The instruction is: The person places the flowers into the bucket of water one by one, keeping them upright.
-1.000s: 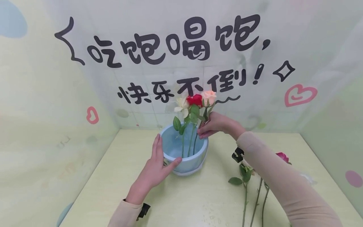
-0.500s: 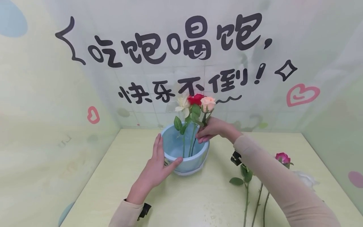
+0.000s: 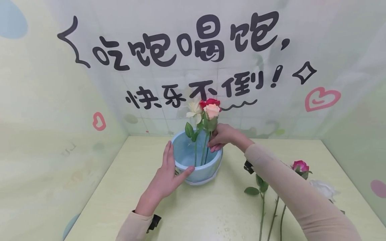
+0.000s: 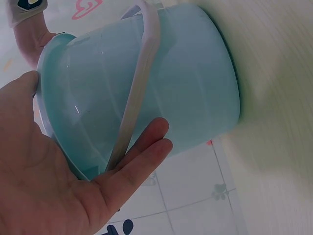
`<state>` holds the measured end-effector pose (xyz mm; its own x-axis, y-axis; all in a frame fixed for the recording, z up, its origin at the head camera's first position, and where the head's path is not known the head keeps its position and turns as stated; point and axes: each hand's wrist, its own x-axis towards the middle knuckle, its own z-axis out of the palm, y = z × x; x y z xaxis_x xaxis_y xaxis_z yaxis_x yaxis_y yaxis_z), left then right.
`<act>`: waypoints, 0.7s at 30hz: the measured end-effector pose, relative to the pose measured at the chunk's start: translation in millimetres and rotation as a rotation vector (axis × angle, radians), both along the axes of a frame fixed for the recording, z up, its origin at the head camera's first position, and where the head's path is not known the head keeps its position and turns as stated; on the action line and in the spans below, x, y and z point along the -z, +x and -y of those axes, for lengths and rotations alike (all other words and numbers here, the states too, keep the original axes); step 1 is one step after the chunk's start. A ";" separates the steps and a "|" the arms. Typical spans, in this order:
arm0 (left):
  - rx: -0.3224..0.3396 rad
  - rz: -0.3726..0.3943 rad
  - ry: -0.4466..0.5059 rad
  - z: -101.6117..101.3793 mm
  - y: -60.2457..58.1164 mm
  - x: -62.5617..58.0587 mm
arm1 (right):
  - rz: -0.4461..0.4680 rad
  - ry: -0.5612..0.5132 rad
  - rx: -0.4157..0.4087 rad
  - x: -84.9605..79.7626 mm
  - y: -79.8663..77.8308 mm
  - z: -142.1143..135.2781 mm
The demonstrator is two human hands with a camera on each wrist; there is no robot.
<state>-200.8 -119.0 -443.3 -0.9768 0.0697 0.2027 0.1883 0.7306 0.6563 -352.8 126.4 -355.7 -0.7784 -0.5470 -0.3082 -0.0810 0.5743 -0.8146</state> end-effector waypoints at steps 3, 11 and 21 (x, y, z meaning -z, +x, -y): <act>0.000 -0.001 -0.004 -0.3 -0.6 0.4 | 0.016 0.015 0.001 -1.0 0.3 -1.5; -0.009 -0.003 -0.014 -1.3 -1.5 -0.8 | 0.023 0.012 0.004 -5.3 1.4 -4.3; -0.018 0.033 -0.021 -1.3 -1.2 -0.1 | 0.035 -0.051 0.013 -4.6 7.2 -7.9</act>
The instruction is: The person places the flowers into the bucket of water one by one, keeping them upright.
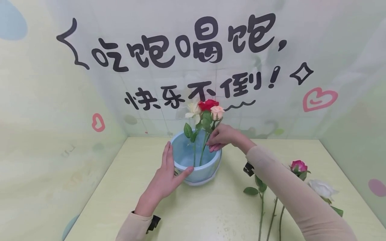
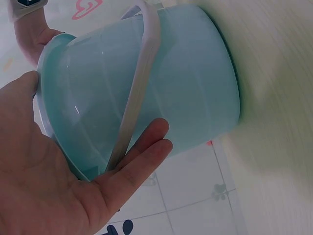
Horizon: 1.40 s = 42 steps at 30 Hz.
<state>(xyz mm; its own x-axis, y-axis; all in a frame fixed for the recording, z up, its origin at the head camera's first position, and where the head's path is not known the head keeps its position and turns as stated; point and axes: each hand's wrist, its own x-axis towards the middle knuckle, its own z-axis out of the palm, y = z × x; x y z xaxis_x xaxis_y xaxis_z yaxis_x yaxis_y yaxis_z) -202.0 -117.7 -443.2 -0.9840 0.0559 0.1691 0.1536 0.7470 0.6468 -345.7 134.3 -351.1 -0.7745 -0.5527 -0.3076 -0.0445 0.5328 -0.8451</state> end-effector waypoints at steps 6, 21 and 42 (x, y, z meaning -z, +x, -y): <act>0.005 -0.009 -0.001 -1.9 0.5 0.8 | -0.043 -0.069 0.016 1.3 6.3 -5.5; -0.002 0.002 -0.006 -1.1 -1.6 0.5 | -0.238 -0.264 0.170 -11.4 47.5 -39.3; -0.013 0.003 -0.010 -2.7 0.9 1.6 | -0.369 -0.214 0.443 40.6 133.5 -113.0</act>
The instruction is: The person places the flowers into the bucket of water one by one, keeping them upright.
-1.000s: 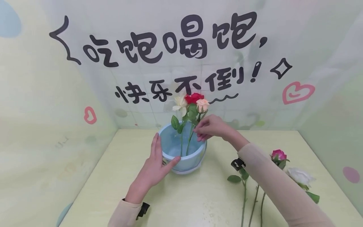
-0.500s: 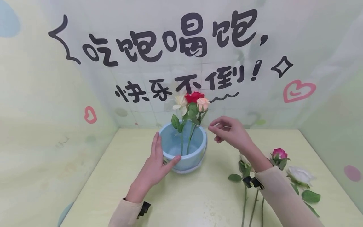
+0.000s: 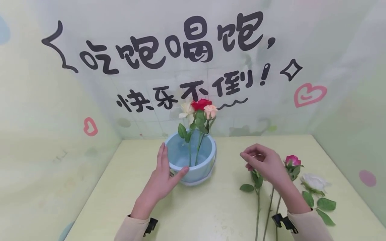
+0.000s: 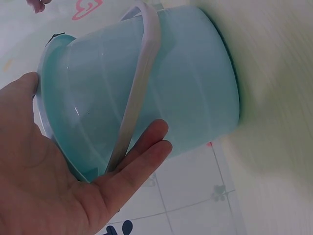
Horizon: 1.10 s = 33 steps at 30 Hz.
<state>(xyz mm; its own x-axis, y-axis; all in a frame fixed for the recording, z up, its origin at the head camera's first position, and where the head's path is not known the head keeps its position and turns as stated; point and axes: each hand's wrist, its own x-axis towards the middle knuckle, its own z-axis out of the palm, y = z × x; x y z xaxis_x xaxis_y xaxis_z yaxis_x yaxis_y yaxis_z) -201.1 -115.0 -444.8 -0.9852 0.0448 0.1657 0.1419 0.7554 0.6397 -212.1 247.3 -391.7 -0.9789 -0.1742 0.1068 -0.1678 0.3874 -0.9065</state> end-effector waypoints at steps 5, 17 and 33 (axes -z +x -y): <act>0.002 -0.010 0.008 -1.4 -2.4 1.6 | -0.010 0.065 0.020 19.4 12.8 -6.8; 0.015 -0.013 0.019 -1.3 -2.2 -0.5 | 0.156 0.012 0.168 69.2 39.6 -22.8; 0.011 -0.010 0.034 0.4 -3.3 0.4 | 0.212 0.341 0.213 101.7 58.9 -31.9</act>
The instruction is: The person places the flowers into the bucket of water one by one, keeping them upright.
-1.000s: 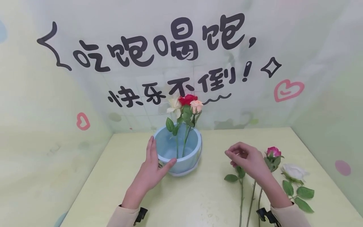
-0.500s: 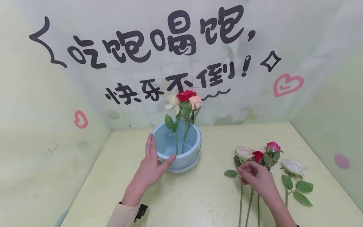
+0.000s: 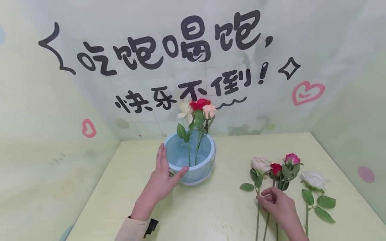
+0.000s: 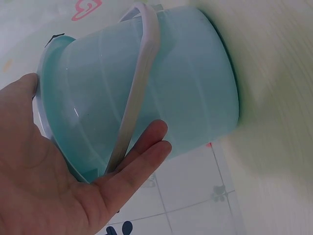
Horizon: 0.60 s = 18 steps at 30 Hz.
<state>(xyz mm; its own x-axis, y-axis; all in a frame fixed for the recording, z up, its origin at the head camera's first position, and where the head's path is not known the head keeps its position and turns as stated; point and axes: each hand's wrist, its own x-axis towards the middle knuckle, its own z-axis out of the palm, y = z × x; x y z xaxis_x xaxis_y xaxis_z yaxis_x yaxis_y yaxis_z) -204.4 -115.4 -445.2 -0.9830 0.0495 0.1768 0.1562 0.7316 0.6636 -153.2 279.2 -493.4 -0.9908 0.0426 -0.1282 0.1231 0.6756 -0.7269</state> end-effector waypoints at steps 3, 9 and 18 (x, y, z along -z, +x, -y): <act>0.002 -0.009 -0.005 -0.2 0.4 0.7 | 0.028 0.045 -0.029 4.5 0.6 -0.5; -0.003 -0.019 -0.015 1.0 0.2 0.9 | 0.086 0.080 -0.048 8.2 -0.5 2.0; -0.001 -0.018 -0.016 0.8 0.1 2.8 | 0.103 0.032 -0.051 10.2 -1.7 4.5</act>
<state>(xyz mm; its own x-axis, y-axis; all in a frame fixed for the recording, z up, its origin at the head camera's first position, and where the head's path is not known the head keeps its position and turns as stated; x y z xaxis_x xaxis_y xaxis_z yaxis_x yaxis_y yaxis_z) -204.3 -116.1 -447.9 -0.9797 0.0514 0.1936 0.1672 0.7420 0.6492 -155.0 274.7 -503.6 -0.9736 -0.0015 -0.2284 0.1608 0.7054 -0.6904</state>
